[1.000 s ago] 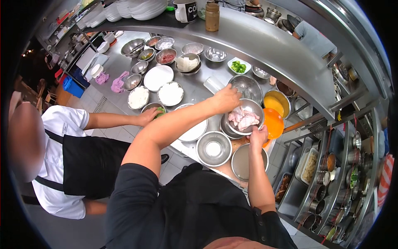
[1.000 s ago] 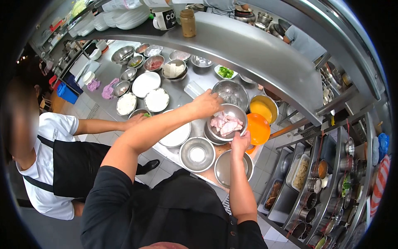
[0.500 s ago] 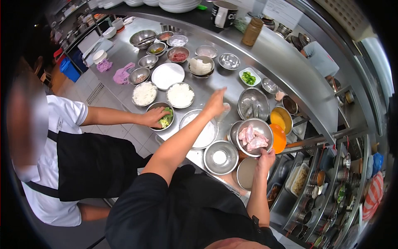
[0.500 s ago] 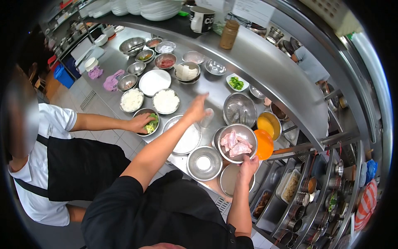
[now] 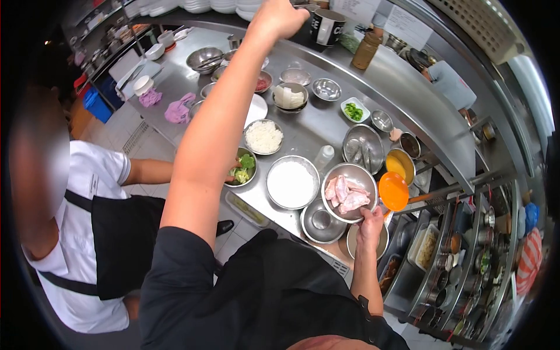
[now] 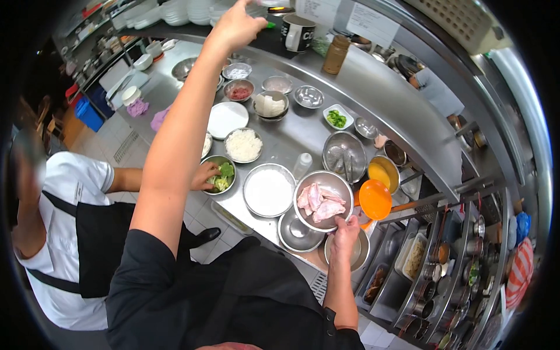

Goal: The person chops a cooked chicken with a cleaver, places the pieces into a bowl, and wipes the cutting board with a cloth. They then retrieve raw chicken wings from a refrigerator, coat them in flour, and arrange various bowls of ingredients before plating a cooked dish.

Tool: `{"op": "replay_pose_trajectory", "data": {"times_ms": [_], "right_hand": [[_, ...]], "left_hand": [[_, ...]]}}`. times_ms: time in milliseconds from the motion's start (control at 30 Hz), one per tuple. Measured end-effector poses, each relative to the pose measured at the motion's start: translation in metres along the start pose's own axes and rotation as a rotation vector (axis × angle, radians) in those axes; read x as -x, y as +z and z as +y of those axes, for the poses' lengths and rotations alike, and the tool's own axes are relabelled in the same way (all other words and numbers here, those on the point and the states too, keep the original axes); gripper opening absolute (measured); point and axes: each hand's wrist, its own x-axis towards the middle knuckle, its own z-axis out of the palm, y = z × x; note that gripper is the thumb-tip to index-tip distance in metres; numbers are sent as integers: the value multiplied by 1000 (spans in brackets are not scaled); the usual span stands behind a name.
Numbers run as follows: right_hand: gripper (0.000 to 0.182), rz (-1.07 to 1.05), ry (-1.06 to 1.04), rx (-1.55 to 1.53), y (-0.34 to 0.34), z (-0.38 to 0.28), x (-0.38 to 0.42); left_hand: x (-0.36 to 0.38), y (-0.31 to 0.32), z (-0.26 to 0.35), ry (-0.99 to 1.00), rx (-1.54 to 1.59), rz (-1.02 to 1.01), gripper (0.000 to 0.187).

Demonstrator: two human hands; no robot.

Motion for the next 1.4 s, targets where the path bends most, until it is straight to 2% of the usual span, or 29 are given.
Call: {"op": "replay_pose_trajectory", "data": {"times_ms": [33,67,133,233,267,333,367,400,433,467,500,533,600,667,700,733,800,833,867,933,967,1000,1067,1100,1200,1233,1267,1333,1400], "right_hand": [[10,-10,-15,-15,2,-2,4],[10,10,-22,-21,4,-4,8],[10,11,-20,-2,10,-9,15],[12,10,-23,23,15,-6,20],[13,6,-19,54,14,-4,19],[19,-62,-46,76,10,10,6],[20,-110,45,188,12,2,5],[20,-134,10,130,30,-2,7],[20,-201,6,153,42,-4,5],[19,-274,46,165,48,3,-2],[18,-345,52,196,48,25,-17],[17,-389,87,194,63,30,-19],[15,-511,57,321,77,70,-39],[17,-403,-211,771,117,59,-25],[20,-370,-297,754,139,37,-7],[20,-383,-291,753,149,43,-6],[19,-280,-500,592,166,51,-19],[22,-366,-545,767,168,56,-31],[22,-369,-541,767,172,69,-40],[31,-607,-494,1123,185,91,-52],[49,-694,-346,1199,191,94,-55],[49,-704,-348,1196,194,106,-57],[65,-675,-319,1228,202,140,-66],[75,-808,-287,1227,206,145,-67],[69,-922,-316,1378,217,168,-49],[58,-942,-401,1416,217,170,-46],[58,-949,-401,1416,220,169,-51],[45,-1085,-184,1524,226,153,-59],[40,-988,-92,1473,217,163,-64]], "left_hand": [[15,-30,46,12,297,-179,78],[26,-52,82,-13,318,-382,78],[35,-28,97,-62,159,-430,82],[57,-1,97,63,200,-282,75],[76,-7,93,9,353,-373,71],[149,-7,69,-22,540,-404,54],[194,-12,55,-109,555,-502,50],[249,0,30,-88,480,-490,50],[297,4,11,-256,418,-682,50],[346,19,-18,-467,635,-872,53],[382,18,-23,-833,906,-946,53],[394,2,-13,-945,973,-946,48],[422,-9,-17,-1106,1041,-686,36],[440,-10,-32,-1157,895,-542,33],[443,-14,-32,-1168,874,-444,36],[446,-20,-35,-1178,865,-436,36],[455,-39,-41,-1228,823,-346,38],[458,-50,-43,-1234,789,-326,36],[462,-63,-42,-1252,773,-285,33],[478,-85,-49,-1333,752,-260,31],[485,-94,-49,-1332,749,-249,31],[491,-103,-47,-1354,734,-221,30],[500,-114,-48,-1378,719,-179,29],[505,-117,-49,-1385,728,-160,23],[519,-121,-54,-1412,763,-103,16],[523,-122,-57,-1418,794,-86,14],[525,-123,-62,-1422,791,-81,14],[526,-125,-71,-1399,794,-77,15],[518,-131,-78,-1404,793,-91,16]]}}
